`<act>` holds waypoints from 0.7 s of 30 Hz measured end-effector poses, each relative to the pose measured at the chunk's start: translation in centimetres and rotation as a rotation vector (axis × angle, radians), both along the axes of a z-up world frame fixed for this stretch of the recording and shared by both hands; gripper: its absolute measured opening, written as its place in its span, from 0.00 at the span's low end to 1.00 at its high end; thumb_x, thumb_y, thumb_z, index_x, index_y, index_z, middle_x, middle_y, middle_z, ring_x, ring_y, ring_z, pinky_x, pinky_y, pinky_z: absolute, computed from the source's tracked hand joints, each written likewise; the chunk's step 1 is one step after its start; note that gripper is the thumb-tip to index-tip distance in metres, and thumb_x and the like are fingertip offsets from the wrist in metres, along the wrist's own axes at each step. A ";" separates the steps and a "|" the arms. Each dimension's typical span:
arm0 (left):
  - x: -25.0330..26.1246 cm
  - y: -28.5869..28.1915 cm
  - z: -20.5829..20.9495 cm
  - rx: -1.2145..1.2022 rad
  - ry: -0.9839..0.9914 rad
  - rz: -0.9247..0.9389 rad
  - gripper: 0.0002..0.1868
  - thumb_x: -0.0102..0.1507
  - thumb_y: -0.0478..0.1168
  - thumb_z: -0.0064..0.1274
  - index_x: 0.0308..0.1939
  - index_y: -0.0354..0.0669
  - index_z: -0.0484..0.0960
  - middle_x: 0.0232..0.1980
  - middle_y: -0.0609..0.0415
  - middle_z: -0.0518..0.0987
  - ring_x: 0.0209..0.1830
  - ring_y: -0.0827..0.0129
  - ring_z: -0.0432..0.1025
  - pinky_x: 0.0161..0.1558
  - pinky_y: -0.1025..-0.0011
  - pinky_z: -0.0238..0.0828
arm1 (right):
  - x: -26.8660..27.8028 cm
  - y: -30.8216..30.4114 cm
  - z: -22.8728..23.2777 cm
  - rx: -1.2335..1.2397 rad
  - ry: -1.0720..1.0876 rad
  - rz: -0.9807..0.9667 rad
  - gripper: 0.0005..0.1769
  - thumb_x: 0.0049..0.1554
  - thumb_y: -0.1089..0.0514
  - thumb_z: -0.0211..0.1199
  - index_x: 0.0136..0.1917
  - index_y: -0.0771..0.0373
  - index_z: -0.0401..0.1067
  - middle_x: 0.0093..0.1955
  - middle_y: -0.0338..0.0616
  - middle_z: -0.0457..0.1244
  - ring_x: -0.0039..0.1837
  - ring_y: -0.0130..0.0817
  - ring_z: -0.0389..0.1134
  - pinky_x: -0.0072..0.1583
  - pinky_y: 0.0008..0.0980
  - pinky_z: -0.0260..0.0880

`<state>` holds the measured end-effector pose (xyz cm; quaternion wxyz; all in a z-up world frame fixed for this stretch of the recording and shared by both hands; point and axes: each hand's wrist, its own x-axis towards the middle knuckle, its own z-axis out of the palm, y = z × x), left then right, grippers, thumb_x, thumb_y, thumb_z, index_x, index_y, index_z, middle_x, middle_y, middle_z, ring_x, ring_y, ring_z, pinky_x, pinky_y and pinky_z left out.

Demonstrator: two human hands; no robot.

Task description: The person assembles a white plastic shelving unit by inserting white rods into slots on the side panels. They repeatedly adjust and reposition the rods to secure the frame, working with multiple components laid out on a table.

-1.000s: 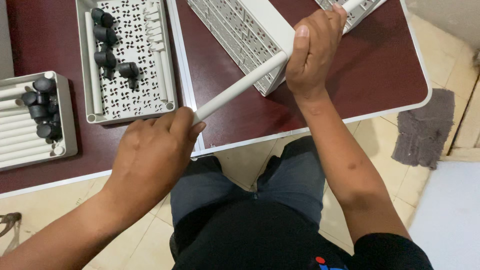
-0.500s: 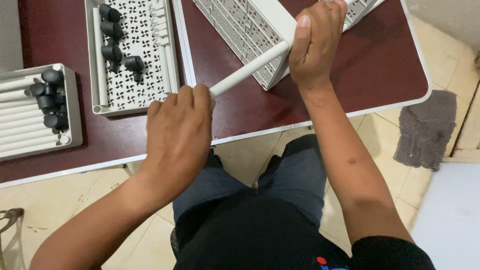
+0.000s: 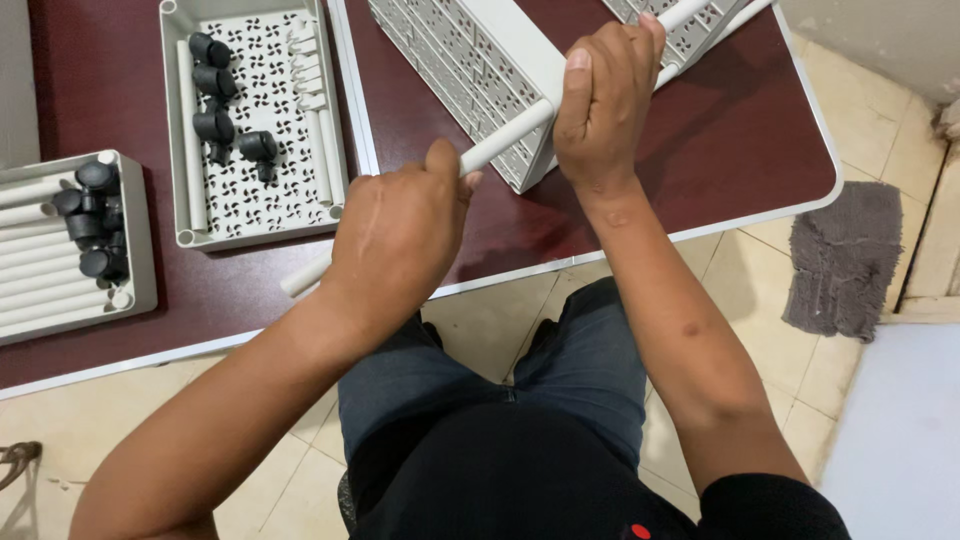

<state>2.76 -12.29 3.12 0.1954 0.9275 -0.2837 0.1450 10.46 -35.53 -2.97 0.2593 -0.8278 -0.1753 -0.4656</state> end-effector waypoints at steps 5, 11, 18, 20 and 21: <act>0.7 0.3 1.2 -0.051 0.137 -0.057 0.19 0.72 0.46 0.47 0.35 0.34 0.74 0.17 0.41 0.74 0.17 0.43 0.71 0.22 0.48 0.67 | -0.1 0.2 0.1 -0.007 -0.012 -0.003 0.15 0.71 0.59 0.44 0.45 0.64 0.66 0.45 0.48 0.56 0.56 0.46 0.58 0.77 0.50 0.49; 0.6 0.0 1.5 -0.043 0.072 -0.064 0.19 0.72 0.46 0.47 0.34 0.35 0.75 0.17 0.42 0.74 0.16 0.46 0.71 0.22 0.51 0.67 | -0.8 0.0 0.9 -0.068 0.037 -0.030 0.15 0.72 0.59 0.45 0.45 0.64 0.66 0.45 0.48 0.56 0.55 0.47 0.59 0.77 0.51 0.51; -0.2 -0.8 1.2 0.040 -0.044 0.012 0.13 0.69 0.43 0.50 0.35 0.38 0.73 0.24 0.45 0.77 0.20 0.53 0.75 0.23 0.58 0.69 | -3.4 1.4 2.5 -0.200 0.096 -0.083 0.15 0.72 0.57 0.48 0.44 0.64 0.66 0.45 0.51 0.56 0.54 0.51 0.57 0.71 0.52 0.56; -0.7 -0.7 1.0 0.048 -0.017 0.014 0.12 0.69 0.43 0.50 0.37 0.39 0.73 0.25 0.46 0.77 0.22 0.54 0.75 0.24 0.58 0.69 | -4.7 2.3 2.8 -0.197 0.121 -0.088 0.16 0.71 0.57 0.48 0.42 0.64 0.65 0.43 0.51 0.55 0.52 0.50 0.56 0.68 0.51 0.56; -1.0 -0.7 1.0 0.054 0.000 0.018 0.11 0.70 0.43 0.50 0.37 0.39 0.73 0.26 0.47 0.77 0.22 0.55 0.75 0.25 0.59 0.69 | -5.1 2.7 3.0 -0.194 0.136 -0.088 0.16 0.70 0.57 0.48 0.41 0.64 0.65 0.42 0.51 0.55 0.51 0.50 0.56 0.67 0.51 0.56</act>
